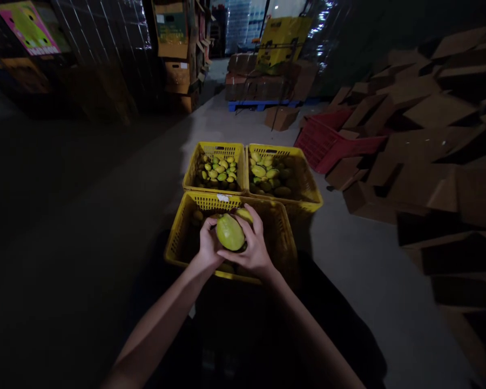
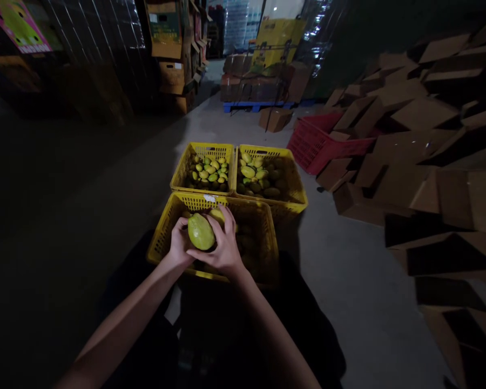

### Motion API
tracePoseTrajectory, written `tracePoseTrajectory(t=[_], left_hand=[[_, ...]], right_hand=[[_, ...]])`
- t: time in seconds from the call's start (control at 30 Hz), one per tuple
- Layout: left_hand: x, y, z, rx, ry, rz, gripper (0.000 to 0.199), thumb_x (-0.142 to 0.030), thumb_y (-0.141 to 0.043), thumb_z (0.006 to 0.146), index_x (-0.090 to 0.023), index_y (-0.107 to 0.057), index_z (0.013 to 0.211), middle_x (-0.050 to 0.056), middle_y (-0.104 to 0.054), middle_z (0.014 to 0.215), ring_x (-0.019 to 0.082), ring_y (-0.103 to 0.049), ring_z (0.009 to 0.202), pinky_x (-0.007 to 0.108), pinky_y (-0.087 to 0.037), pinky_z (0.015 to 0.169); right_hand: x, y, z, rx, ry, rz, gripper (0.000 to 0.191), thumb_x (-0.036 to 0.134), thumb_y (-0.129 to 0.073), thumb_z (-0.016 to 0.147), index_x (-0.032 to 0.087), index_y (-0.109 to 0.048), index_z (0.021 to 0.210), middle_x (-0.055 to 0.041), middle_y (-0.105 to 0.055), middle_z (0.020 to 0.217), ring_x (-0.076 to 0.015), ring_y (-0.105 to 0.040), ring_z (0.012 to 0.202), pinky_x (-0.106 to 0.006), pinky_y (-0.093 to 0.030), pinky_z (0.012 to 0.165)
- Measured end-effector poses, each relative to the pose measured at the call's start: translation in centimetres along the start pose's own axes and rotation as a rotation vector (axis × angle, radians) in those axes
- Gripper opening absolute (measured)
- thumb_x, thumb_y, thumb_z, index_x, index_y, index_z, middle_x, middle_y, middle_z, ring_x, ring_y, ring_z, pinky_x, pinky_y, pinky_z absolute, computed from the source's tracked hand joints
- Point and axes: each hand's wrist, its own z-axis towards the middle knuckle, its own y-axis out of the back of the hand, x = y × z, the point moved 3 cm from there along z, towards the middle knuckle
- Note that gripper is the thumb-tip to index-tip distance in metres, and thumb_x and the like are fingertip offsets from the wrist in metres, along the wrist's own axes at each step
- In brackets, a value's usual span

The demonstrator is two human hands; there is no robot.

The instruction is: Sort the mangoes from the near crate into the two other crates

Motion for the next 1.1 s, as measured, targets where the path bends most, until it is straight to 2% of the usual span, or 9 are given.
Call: tracePoseTrajectory(t=[0.2,0.3,0.4,0.5,0.6,0.7,0.77,0.97,1.1], left_hand=[[-0.1,-0.4,-0.1,-0.076,-0.028,0.033,0.008,-0.020,-0.060,0.064,-0.013,-0.063,0.061,-0.001,-0.061,0.057,0.012,-0.058,0.056,0.022,-0.045,0.066],[-0.5,-0.8,-0.6,-0.083,-0.072,0.047,0.005,-0.015,-0.064,0.065,-0.014,-0.064,0.060,-0.002,-0.063,0.059,0.011,-0.060,0.060,0.020,-0.045,0.068],[-0.9,-1.2,-0.9,-0.039,-0.068,0.088,0.004,-0.015,-0.065,0.069,-0.013,-0.067,0.071,-0.001,-0.066,0.065,0.013,-0.064,0.069,0.021,-0.046,0.075],[-0.9,-1.1,-0.6,0.019,0.032,0.091,0.014,-0.023,-0.060,0.078,-0.011,-0.067,0.080,0.003,-0.067,0.068,0.017,-0.066,0.074,0.026,-0.049,0.078],[-1.4,-0.8,0.1,0.074,0.021,0.040,0.020,-0.027,-0.052,0.084,-0.012,-0.066,0.081,0.006,-0.069,0.072,0.019,-0.066,0.075,0.030,-0.051,0.077],[-2.0,-0.7,0.6,0.138,-0.042,-0.048,0.025,-0.026,-0.044,0.086,-0.014,-0.066,0.086,0.006,-0.069,0.076,0.019,-0.066,0.076,0.031,-0.052,0.076],[-2.4,-0.6,0.7,0.157,-0.074,-0.089,0.027,-0.025,-0.042,0.085,-0.015,-0.066,0.093,0.007,-0.070,0.080,0.020,-0.066,0.081,0.032,-0.052,0.077],[-2.4,-0.4,0.8,0.156,-0.115,-0.140,0.029,-0.026,-0.042,0.087,-0.015,-0.064,0.101,0.008,-0.070,0.089,0.020,-0.065,0.087,0.032,-0.052,0.079],[-2.3,-0.4,1.0,0.139,-0.112,-0.151,0.026,-0.025,-0.045,0.088,-0.014,-0.064,0.103,0.009,-0.070,0.093,0.019,-0.065,0.088,0.030,-0.052,0.081]], right_hand=[[0.9,-0.2,-0.2,-0.124,0.240,-0.144,0.074,0.044,-0.074,0.064,0.020,-0.047,0.128,-0.0152,-0.045,0.136,-0.0407,-0.024,0.136,-0.064,-0.033,0.104],[1.6,0.1,-0.2,-0.095,0.321,-0.121,0.077,0.036,-0.073,0.070,0.021,-0.039,0.137,-0.0117,-0.059,0.123,-0.0383,-0.019,0.139,-0.064,-0.032,0.106],[1.9,0.6,-0.5,-0.062,0.338,-0.060,0.079,0.036,-0.072,0.072,0.022,-0.035,0.141,-0.0106,-0.061,0.123,-0.0358,-0.015,0.141,-0.061,-0.036,0.105],[2.0,1.0,-0.8,-0.032,0.344,-0.008,0.078,0.036,-0.070,0.074,0.024,-0.033,0.142,-0.0107,-0.058,0.127,-0.0340,-0.025,0.138,-0.056,-0.042,0.102],[1.9,1.5,-0.8,-0.127,0.338,-0.006,0.079,0.029,-0.072,0.073,0.026,-0.033,0.141,-0.0113,-0.059,0.126,-0.0333,-0.047,0.125,-0.053,-0.048,0.096],[1.6,1.9,-0.5,-0.276,0.230,-0.035,0.075,0.025,-0.075,0.069,0.027,-0.042,0.135,-0.0116,-0.064,0.118,-0.0315,-0.060,0.108,-0.050,-0.052,0.087],[1.2,1.9,-0.3,-0.310,0.100,-0.031,0.070,0.027,-0.076,0.067,0.025,-0.046,0.130,-0.0119,-0.064,0.115,-0.0296,-0.062,0.103,-0.048,-0.053,0.086],[-0.1,1.2,-0.1,-0.244,-0.169,0.194,0.062,0.029,-0.077,0.065,0.022,-0.053,0.122,-0.0117,-0.059,0.119,-0.0269,-0.057,0.110,-0.044,-0.048,0.095],[-0.9,0.4,-0.2,-0.250,-0.416,0.543,0.058,0.029,-0.080,0.060,0.023,-0.057,0.113,-0.0073,-0.062,0.114,-0.0247,-0.059,0.105,-0.041,-0.049,0.092]])
